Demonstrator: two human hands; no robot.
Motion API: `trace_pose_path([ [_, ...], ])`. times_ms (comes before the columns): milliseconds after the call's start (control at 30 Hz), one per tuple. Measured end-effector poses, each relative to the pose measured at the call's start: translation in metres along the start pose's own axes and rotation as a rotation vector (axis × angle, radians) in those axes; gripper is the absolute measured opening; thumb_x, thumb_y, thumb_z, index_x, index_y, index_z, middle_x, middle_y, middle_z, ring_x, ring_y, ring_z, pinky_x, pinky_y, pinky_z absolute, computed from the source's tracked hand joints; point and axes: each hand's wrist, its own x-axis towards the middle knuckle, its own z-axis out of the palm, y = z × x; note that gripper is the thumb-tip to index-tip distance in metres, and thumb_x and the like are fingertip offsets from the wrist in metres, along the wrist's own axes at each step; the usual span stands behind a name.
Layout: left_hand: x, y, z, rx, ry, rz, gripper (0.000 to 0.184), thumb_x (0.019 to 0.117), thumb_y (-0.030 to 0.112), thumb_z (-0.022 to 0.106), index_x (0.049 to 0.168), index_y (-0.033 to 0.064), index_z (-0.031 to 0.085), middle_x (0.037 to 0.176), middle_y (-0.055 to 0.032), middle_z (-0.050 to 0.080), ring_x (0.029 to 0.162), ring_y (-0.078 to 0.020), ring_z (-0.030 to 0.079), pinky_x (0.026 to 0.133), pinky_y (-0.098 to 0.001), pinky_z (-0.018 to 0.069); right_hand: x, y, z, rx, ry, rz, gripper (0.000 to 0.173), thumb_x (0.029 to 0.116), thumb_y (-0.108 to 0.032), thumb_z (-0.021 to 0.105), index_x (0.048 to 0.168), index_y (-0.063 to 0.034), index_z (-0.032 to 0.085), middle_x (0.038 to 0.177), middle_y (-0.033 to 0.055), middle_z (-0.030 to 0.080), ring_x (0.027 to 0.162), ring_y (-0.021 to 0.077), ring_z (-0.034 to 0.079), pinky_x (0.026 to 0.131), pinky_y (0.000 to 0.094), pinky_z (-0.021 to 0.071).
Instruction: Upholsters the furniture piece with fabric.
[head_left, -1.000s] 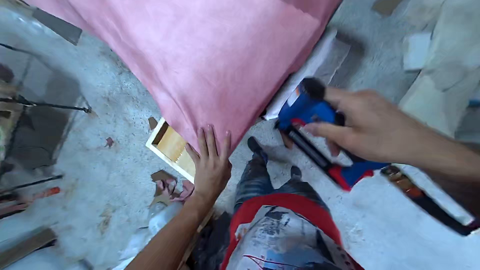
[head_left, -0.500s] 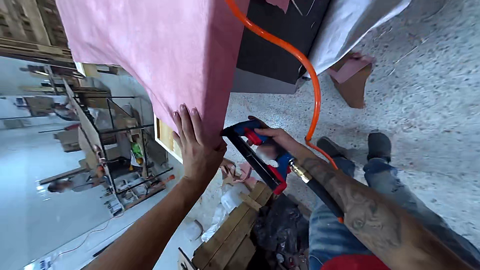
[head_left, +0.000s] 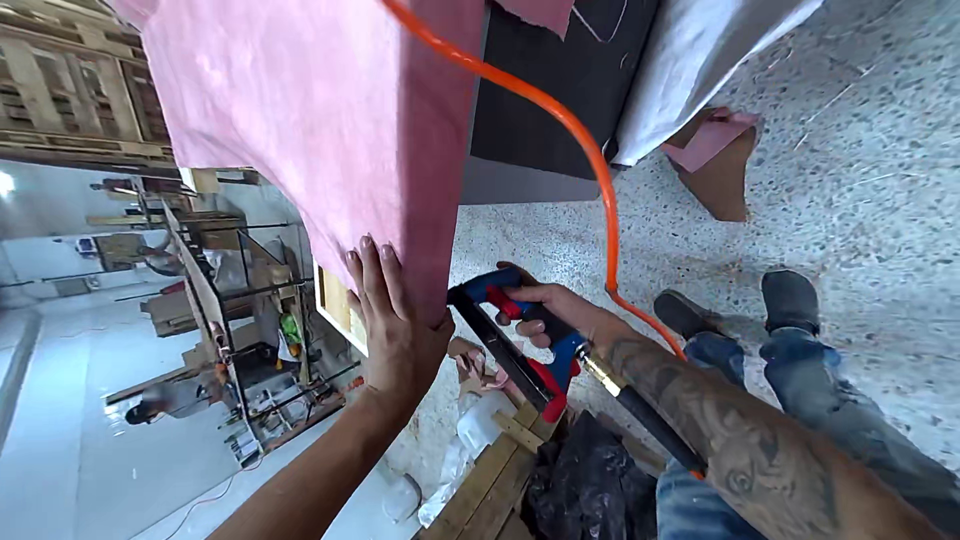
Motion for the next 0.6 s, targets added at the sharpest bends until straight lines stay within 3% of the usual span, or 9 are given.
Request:
trace_pose_path([
  [133,0.001,-0.003,-0.002,-0.028,0.016,0.015,0.131,0.0656,0.034,0.090,0.165,0.0048,0.009,0.170,-0.0273,0.005,0.155,-0.0496,0.012,0.114,-0.0782,0.0260,-0.006,-0.004,-0.001,-0.077,-0.017,0.003,0.044,0.1091,-0.038,0.043,0.152,-0.0365,0.034,0.101,0.0103,0.068,0.052,0.0091,0.056,0.045,0.0200,0.0469],
  [233,-0.023,0.028,-0.022,-0.190,0.067,-0.026,0.102,0.0791,0.037,0.081,0.160,0.0011,0.031,0.164,-0.0323,0.023,0.153,-0.0520,0.018,0.114,-0.0809,0.0188,-0.051,-0.034,0.006,-0.055,0.045,-0.121,0.050,0.1104,-0.033,0.039,0.157,-0.0359,0.022,0.109,0.0136,0.068,0.052,0.0110,0.057,0.042,0.0216,0.0474],
  [300,-0.042,0.081,-0.013,-0.562,0.116,-0.003,0.062,0.0930,0.032,0.075,0.143,0.0016,0.054,0.151,-0.0247,0.049,0.146,-0.0361,0.043,0.119,-0.0570,0.0355,-0.099,-0.071,0.003,-0.026,0.079,-0.215,0.044,0.1105,-0.033,0.038,0.153,-0.0335,0.031,0.100,0.0106,0.068,0.050,0.0096,0.057,0.041,0.0207,0.0492],
  [333,-0.029,0.106,0.001,-0.834,0.071,0.004,0.053,0.0952,0.027,0.074,0.138,0.0011,0.058,0.144,-0.0184,0.057,0.139,-0.0261,0.052,0.116,-0.0445,0.0443,-0.123,-0.092,0.002,-0.015,0.116,-0.248,0.036,0.1100,-0.034,0.040,0.146,-0.0304,0.040,0.087,0.0077,0.067,0.048,0.0089,0.057,0.041,0.0204,0.0499],
  [367,-0.002,0.124,0.020,-1.147,-0.005,-0.057,0.053,0.0962,0.024,0.073,0.140,-0.0013,0.057,0.143,-0.0154,0.060,0.135,-0.0216,0.057,0.113,-0.0395,0.0506,-0.145,-0.113,0.002,-0.010,0.158,-0.263,0.029,0.1091,-0.035,0.042,0.136,-0.0270,0.048,0.075,0.0048,0.065,0.046,0.0085,0.058,0.041,0.0206,0.0508],
  [400,0.034,0.135,0.033,-1.461,-0.040,-0.210,0.058,0.0949,0.018,0.073,0.144,-0.0034,0.052,0.143,-0.0153,0.060,0.132,-0.0225,0.059,0.109,-0.0406,0.0535,-0.165,-0.129,0.001,-0.012,0.197,-0.274,0.027,0.1091,-0.035,0.041,0.131,-0.0231,0.052,0.073,0.0039,0.064,0.046,0.0082,0.058,0.042,0.0208,0.0515],
  [467,0.119,0.147,0.046,-2.028,0.223,-0.534,0.060,0.0959,0.015,0.070,0.149,0.0020,0.045,0.147,-0.0134,0.056,0.134,-0.0261,0.057,0.111,-0.0472,0.0501,-0.194,-0.167,0.002,-0.028,0.221,-0.287,0.031,0.1089,-0.036,0.043,0.132,-0.0192,0.054,0.092,0.0078,0.068,0.051,0.0088,0.059,0.044,0.0212,0.0526],
  [533,0.186,0.162,0.043,-2.481,0.626,-0.656,0.047,0.1013,0.013,0.064,0.145,0.0078,0.048,0.145,-0.0112,0.058,0.135,-0.0290,0.056,0.114,-0.0520,0.0468,-0.211,-0.206,0.014,-0.121,0.258,-0.305,0.031,0.1086,-0.037,0.044,0.137,-0.0242,0.048,0.101,0.0088,0.069,0.052,0.0087,0.059,0.042,0.0209,0.0512],
  [600,0.222,0.179,0.038,-2.547,0.929,-0.794,0.033,0.1025,0.010,0.062,0.134,0.0071,0.053,0.131,-0.0105,0.065,0.123,-0.0295,0.064,0.107,-0.0522,0.0523,-0.216,-0.247,0.023,-0.148,0.233,-0.264,0.034,0.1089,-0.036,0.045,0.142,-0.0266,0.047,0.097,0.0093,0.069,0.052,0.0099,0.060,0.041,0.0217,0.0510],
])
